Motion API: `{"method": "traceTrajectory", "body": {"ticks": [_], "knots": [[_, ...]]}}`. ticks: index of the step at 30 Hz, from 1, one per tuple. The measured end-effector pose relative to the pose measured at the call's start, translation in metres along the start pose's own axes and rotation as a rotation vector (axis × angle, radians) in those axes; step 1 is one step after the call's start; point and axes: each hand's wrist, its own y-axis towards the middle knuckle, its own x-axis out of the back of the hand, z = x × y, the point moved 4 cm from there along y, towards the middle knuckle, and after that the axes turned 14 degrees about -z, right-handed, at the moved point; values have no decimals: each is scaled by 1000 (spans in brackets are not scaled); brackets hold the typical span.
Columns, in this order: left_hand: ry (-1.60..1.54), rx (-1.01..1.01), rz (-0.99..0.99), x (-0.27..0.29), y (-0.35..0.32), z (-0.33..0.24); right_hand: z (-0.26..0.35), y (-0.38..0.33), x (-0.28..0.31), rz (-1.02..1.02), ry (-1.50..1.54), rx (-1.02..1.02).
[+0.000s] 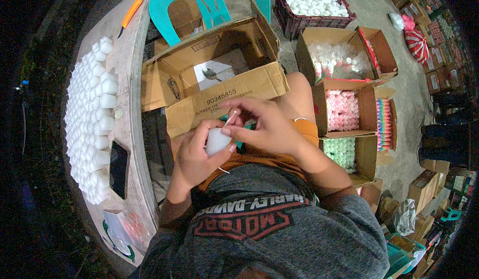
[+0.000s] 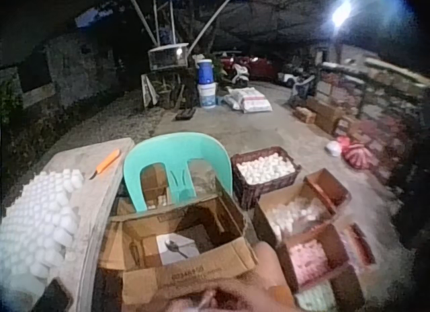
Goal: The person scoops white wax into small cylindrical molds using a spoon, then inserts wicks into the center of each filled mold and trims the wick with scissors. The finished candles are placed into a cardboard box.
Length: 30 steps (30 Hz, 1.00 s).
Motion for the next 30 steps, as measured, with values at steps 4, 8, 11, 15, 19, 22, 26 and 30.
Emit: {"method": "traceTrajectory", "body": {"ticks": [4,8,11,15,19,22,26,30], "knots": [[-468,222,142,-11,-4,14,-13,-2,-7,0,81,-75],[-864,424,274,-14,-8,17,-20,5,7,-253,-82,-95],[-1035,503,276,-17,-8,23,-22,11,18,-341,-90,-28],[-1184,607,225,-19,-5,26,1,13,14,-509,-265,173],[-1120,632,36,-17,-3,28,34,-5,3,-367,-518,527],[-1008,485,-130,-23,2,26,33,-21,-29,-97,-506,627],[-1174,499,93,-16,-1,26,20,-18,-32,-107,-501,687],[-851,429,178,-14,-7,21,21,-14,-16,-178,-360,548]]}}
